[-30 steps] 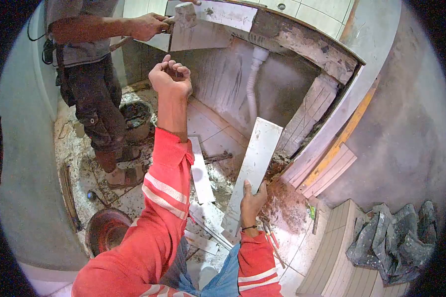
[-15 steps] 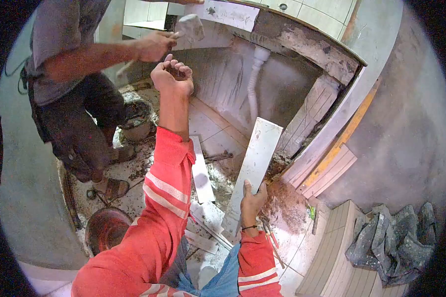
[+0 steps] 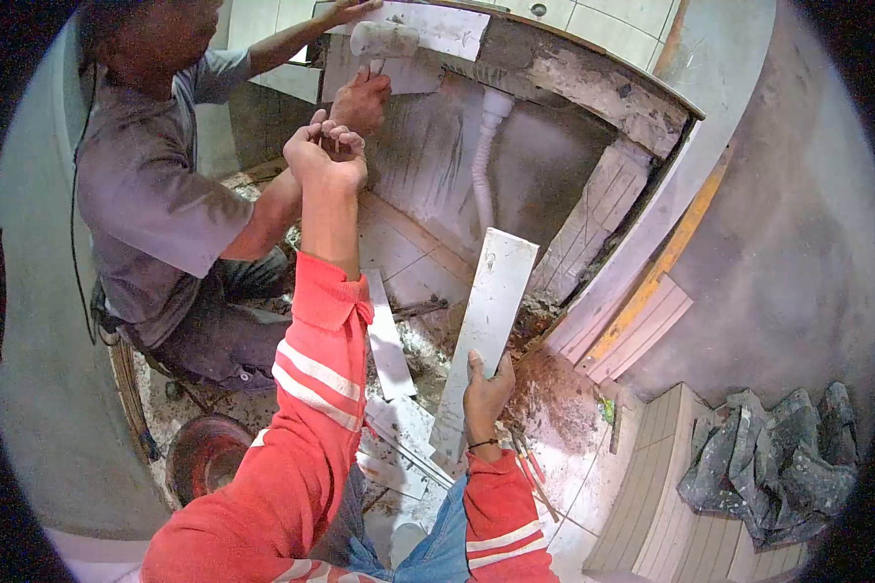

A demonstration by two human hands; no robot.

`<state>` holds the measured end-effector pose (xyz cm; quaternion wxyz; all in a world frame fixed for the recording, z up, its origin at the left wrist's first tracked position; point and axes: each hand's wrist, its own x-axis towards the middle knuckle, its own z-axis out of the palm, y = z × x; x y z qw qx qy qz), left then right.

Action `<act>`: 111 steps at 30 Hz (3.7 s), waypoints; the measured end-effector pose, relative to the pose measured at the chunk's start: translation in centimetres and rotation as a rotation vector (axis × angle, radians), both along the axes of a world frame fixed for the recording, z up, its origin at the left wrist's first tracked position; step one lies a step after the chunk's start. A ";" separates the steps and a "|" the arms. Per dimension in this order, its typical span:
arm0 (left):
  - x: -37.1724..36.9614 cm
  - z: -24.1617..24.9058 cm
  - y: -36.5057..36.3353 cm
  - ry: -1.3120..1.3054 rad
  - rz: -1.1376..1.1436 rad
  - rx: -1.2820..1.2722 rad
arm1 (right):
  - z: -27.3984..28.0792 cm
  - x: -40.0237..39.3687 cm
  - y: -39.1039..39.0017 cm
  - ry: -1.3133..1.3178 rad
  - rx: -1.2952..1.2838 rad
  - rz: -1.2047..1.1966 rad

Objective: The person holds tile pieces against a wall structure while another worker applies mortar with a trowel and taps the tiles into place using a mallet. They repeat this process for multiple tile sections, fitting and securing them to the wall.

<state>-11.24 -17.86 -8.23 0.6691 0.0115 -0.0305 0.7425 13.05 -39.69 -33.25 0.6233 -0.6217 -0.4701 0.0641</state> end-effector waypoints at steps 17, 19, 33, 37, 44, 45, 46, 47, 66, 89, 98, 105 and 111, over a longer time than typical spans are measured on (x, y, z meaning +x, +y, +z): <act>4.0 0.6 -1.2 0.022 -0.110 -0.020 | 0.0 -0.3 0.0 0.026 -0.014 -0.008; 4.6 0.4 -0.9 0.024 -0.116 -0.024 | 0.0 -0.3 0.0 -0.001 -0.014 -0.027; 6.1 -0.1 -0.9 0.130 -0.174 0.027 | 0.5 -0.6 -0.2 0.012 -0.031 -0.017; 9.2 0.9 -0.8 0.627 0.021 0.282 | 0.1 -0.2 0.0 -0.046 -0.057 -0.082; 14.7 4.8 6.3 1.481 0.824 0.453 | -0.4 0.2 0.6 0.026 -0.011 -0.022; 15.1 5.5 6.8 1.537 0.876 0.442 | -0.5 0.1 0.6 0.048 -0.008 -0.018; 15.4 5.9 7.2 1.591 0.930 0.430 | -0.5 0.1 0.7 0.069 -0.005 -0.014; 15.7 6.1 7.5 1.594 0.932 0.431 | -0.4 0.1 0.6 0.072 -0.003 -0.012; 15.8 8.2 3.6 1.724 0.602 0.259 | -0.2 1.2 0.1 0.118 -0.021 -0.031; 15.6 7.7 4.4 1.758 0.636 0.264 | -1.0 1.3 0.5 0.088 -0.021 -0.057; 15.3 7.2 4.8 1.834 0.665 0.287 | 0.3 0.9 -0.1 0.144 -0.045 -0.007; 15.1 7.1 4.7 1.855 0.661 0.291 | 0.1 1.0 -0.1 0.121 -0.023 -0.048; 15.2 7.0 5.0 1.838 0.685 0.298 | -0.3 1.2 0.0 0.154 0.017 -0.023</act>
